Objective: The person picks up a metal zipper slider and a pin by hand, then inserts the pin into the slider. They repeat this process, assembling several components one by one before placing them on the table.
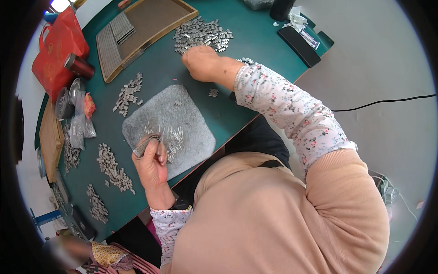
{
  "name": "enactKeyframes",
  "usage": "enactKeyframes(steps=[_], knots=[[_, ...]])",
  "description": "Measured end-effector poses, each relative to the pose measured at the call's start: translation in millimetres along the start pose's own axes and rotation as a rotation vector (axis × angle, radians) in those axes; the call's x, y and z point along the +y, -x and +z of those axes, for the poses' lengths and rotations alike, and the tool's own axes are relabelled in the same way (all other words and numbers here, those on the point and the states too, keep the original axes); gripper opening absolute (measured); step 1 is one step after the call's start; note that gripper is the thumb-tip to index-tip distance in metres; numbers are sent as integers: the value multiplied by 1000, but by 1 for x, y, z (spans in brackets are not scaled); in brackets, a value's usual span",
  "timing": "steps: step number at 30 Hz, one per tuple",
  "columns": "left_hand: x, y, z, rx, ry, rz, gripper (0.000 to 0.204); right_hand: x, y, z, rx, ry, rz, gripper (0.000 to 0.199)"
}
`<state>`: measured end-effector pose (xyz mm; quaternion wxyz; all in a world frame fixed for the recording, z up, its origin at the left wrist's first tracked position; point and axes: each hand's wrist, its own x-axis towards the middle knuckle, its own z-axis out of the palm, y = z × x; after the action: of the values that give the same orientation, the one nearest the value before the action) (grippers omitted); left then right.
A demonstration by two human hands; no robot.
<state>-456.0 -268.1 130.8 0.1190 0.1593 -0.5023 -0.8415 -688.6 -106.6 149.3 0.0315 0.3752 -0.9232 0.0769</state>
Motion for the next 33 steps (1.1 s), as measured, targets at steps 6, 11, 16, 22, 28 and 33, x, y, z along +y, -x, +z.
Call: enactKeyframes(steps=[6, 11, 16, 22, 28, 33], knots=[[3, -1, 8, 122, -34, -58, 17, -40, 36, -2, 95, -294, -181, 10], [4, -1, 14, 121, -67, -43, 19, -54, 47, 14, 77, -214, -237, 8], [5, 2, 8, 122, -57, -23, 20, -50, 56, 1, 56, -328, -350, 10], [0, 0, 8, 100, -109, 6, 19, -45, 67, -1, 61, -388, -164, 13], [0, 0, 13, 132, -158, -16, 17, -59, 70, 18, 168, -330, -179, 16], [-2, -2, 13, 149, -153, 19, 15, -64, 69, 15, 140, -453, -229, 18]])
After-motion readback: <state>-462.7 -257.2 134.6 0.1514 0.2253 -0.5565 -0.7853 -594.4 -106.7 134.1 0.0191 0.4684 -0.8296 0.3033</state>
